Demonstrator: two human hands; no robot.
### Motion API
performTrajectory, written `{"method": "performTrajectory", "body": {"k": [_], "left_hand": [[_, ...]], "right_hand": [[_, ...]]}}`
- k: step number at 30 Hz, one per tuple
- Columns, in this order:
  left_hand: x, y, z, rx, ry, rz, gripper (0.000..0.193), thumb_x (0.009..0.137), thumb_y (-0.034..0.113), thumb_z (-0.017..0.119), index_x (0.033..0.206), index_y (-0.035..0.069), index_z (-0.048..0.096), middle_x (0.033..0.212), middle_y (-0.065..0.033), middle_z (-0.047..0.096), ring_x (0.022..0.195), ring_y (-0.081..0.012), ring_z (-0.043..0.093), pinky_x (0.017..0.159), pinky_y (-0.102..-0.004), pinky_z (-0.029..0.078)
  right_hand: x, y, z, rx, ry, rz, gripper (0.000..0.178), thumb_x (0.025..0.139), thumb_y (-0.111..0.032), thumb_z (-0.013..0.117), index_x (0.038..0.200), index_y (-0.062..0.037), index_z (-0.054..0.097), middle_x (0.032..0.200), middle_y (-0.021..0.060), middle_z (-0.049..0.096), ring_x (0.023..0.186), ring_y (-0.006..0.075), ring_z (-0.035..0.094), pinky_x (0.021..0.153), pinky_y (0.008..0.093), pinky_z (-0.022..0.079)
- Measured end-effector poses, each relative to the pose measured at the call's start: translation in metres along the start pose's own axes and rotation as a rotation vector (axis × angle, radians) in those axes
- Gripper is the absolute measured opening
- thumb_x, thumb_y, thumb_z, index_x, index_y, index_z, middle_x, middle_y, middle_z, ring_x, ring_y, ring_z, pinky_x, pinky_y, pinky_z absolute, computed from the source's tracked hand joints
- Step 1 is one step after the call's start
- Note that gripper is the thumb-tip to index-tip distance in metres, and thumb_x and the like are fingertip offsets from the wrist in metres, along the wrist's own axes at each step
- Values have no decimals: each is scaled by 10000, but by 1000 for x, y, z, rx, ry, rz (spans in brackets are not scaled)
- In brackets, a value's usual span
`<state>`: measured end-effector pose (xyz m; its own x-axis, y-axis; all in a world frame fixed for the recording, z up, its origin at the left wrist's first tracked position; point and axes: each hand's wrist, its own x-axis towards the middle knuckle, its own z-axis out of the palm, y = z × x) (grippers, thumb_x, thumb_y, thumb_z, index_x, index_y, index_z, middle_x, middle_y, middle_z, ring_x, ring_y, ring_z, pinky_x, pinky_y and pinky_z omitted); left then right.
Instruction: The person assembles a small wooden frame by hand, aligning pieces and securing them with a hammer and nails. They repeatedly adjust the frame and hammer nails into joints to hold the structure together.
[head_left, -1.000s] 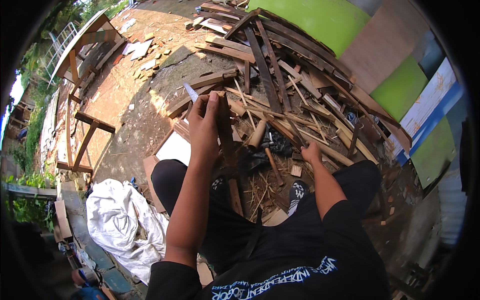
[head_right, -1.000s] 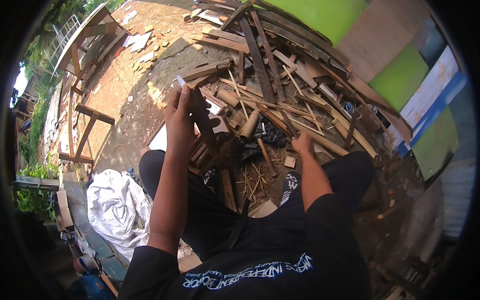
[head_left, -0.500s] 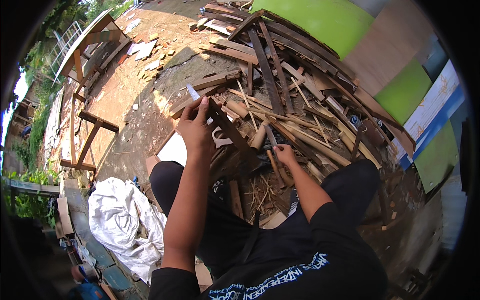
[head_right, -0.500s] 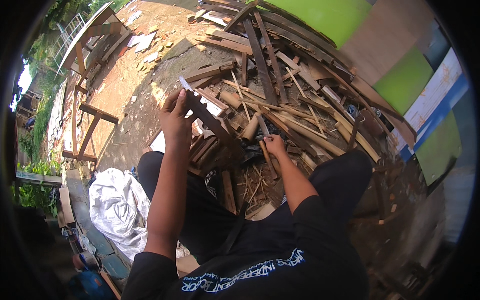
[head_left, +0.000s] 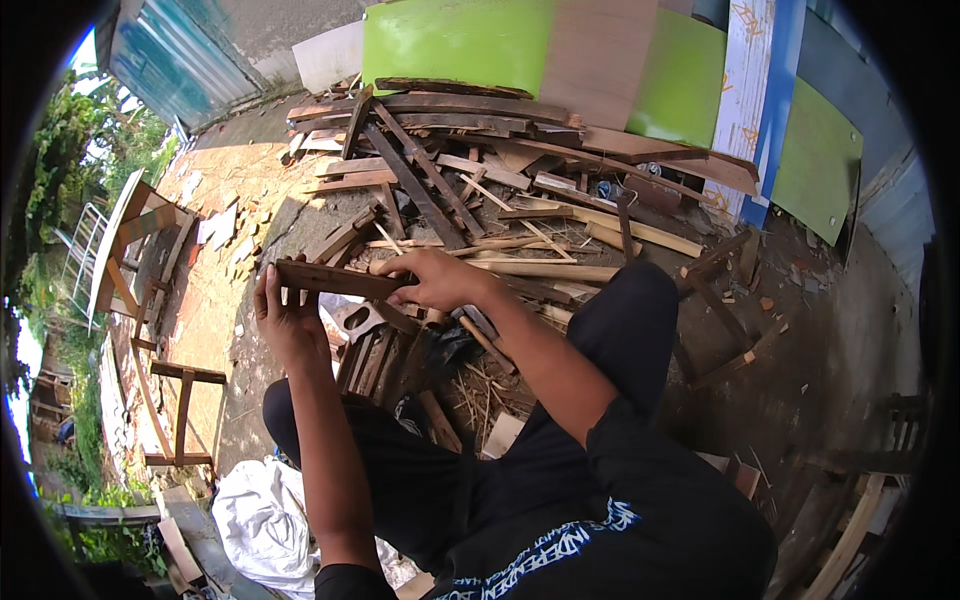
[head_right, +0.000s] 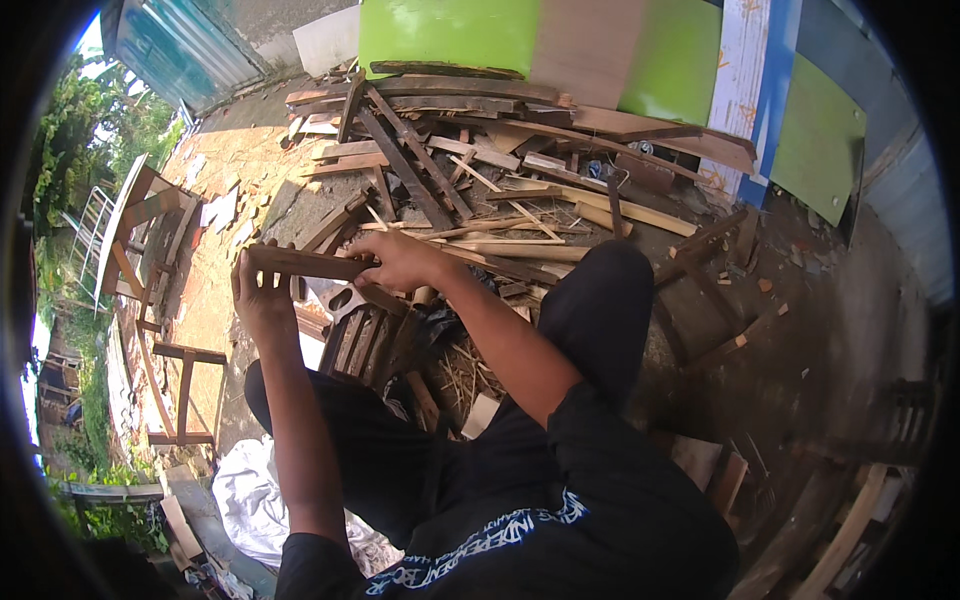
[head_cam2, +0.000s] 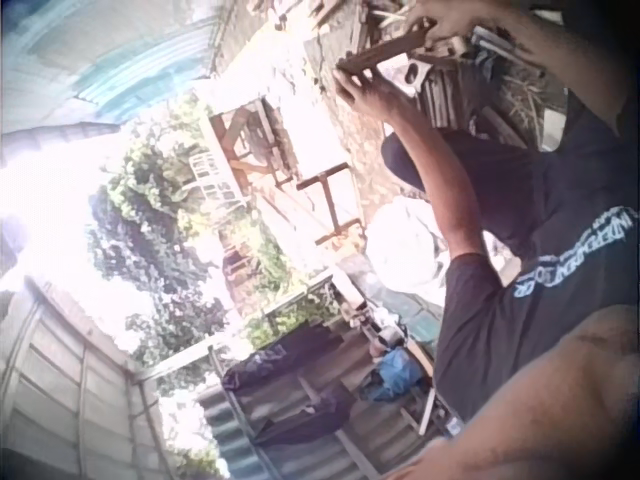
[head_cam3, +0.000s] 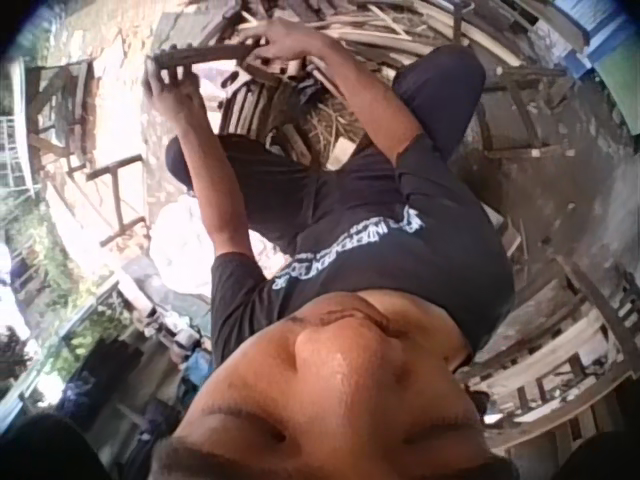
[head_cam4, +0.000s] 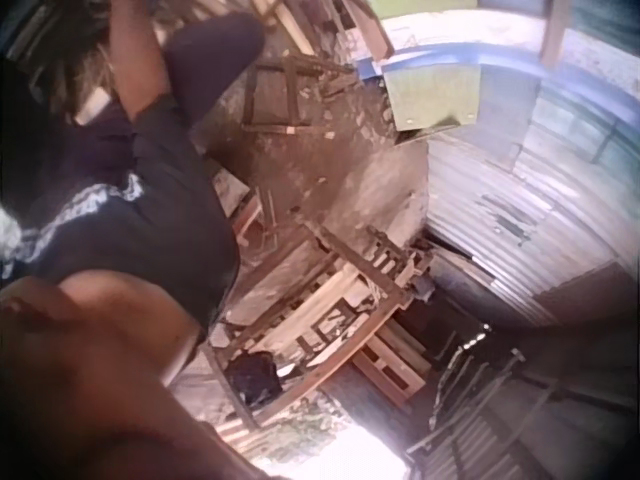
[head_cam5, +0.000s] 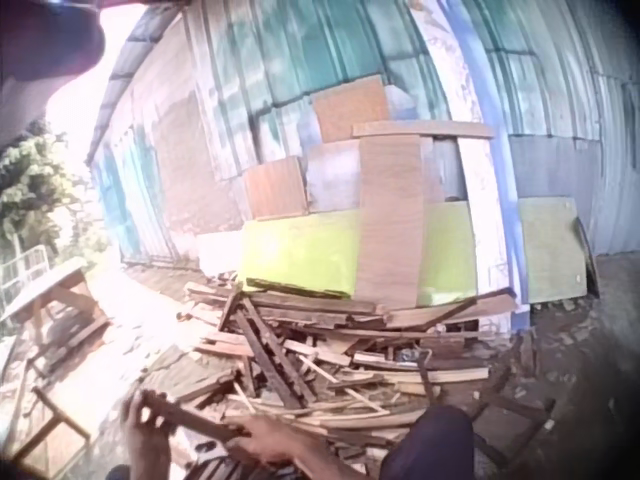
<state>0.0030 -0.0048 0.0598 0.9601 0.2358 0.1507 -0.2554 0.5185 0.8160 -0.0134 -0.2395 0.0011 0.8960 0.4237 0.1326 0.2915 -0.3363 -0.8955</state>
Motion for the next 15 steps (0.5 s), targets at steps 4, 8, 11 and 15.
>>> {"method": "performTrajectory", "body": {"k": [4, 8, 11, 15], "left_hand": [[-25, 35, 72, 409, -195, 109, 331, 1071, 248, 632, 1327, 40, 621, 1179, -104, 681, 1111, -230, 667, 996, -448, 553], [-43, 43, 124, 461, -395, 176, 373, 1068, 246, 640, 1349, 1, 637, 1150, -95, 690, 1087, -198, 685, 960, -407, 586], [-63, 36, 168, 455, -525, 163, 352, 1062, 229, 648, 1311, -20, 657, 1183, -120, 688, 1112, -204, 684, 953, -401, 604], [-87, 12, 213, 254, -690, 141, 329, 1008, 131, 726, 1278, -55, 695, 1203, -144, 728, 1093, -177, 696, 982, -341, 588]], "right_hand": [[-41, -29, -40, 39, 277, -42, 448, 882, -209, 835, 1288, -80, 700, 1187, 186, 747, 1091, 337, 723, 985, 433, 543], [-83, -44, -72, -30, 505, -37, 410, 895, -224, 840, 1246, -66, 700, 1112, 127, 744, 1006, 247, 732, 892, 406, 560], [-113, -42, -94, -59, 641, -104, 388, 895, -199, 839, 1220, -51, 687, 1082, 115, 736, 974, 238, 712, 884, 397, 552], [-152, -42, -110, -50, 818, -67, 399, 880, -127, 845, 1216, -39, 649, 1093, 101, 726, 1035, 218, 684, 908, 378, 536]]}}
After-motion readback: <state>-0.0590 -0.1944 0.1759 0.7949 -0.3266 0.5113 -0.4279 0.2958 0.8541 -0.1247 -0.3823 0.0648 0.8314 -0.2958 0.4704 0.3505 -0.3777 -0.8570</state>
